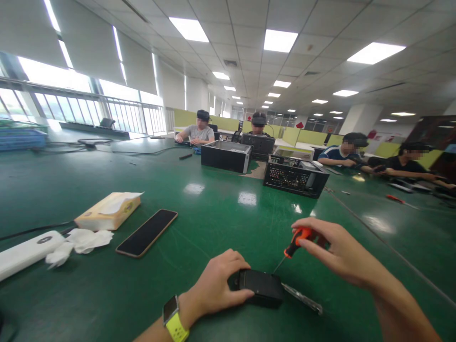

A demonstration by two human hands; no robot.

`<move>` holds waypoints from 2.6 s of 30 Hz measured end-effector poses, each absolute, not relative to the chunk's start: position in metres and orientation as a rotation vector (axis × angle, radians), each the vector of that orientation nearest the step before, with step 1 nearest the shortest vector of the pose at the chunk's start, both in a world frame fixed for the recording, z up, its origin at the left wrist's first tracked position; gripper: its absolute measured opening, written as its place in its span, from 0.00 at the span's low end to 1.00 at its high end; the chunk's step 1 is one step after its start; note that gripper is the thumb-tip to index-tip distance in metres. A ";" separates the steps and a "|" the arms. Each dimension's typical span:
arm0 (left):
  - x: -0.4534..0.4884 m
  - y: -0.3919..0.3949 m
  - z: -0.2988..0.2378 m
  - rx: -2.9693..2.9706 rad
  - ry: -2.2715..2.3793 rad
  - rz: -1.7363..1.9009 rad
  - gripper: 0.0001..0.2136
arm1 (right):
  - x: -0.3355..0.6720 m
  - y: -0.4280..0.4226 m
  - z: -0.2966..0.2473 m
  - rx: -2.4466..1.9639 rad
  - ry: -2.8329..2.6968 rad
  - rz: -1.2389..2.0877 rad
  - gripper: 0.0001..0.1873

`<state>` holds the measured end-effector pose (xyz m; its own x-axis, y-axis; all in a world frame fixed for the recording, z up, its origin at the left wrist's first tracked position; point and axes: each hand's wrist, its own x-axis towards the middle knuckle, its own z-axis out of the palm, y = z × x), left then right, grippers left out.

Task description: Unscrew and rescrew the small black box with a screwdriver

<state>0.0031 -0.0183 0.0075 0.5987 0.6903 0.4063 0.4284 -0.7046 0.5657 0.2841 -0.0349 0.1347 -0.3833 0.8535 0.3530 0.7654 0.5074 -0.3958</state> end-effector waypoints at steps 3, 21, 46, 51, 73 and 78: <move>0.003 -0.019 0.009 2.406 0.902 0.866 0.16 | 0.293 -0.039 0.137 -1.306 -2.253 0.244 0.12; 0.003 -0.020 0.011 2.403 0.886 0.874 0.16 | 0.286 -0.042 0.139 -1.234 -2.078 0.127 0.14; 0.002 -0.018 0.008 2.431 0.858 0.879 0.17 | 0.266 -0.040 0.134 -1.167 -2.298 0.228 0.10; 0.002 -0.017 0.008 2.418 0.846 0.891 0.17 | 0.270 -0.048 0.137 -1.023 -2.392 0.279 0.08; 0.002 -0.017 0.007 2.421 0.859 0.852 0.17 | 0.268 -0.053 0.139 -1.132 -2.433 0.192 0.08; 0.002 -0.018 0.008 2.420 0.858 0.853 0.16 | 0.272 -0.051 0.142 -1.139 -2.427 0.263 0.07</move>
<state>0.0018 -0.0178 0.0076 0.6187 0.6739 0.4038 0.4076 -0.7147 0.5683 0.2721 -0.0506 0.1420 -0.5615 0.7667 0.3112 0.6821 0.6418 -0.3505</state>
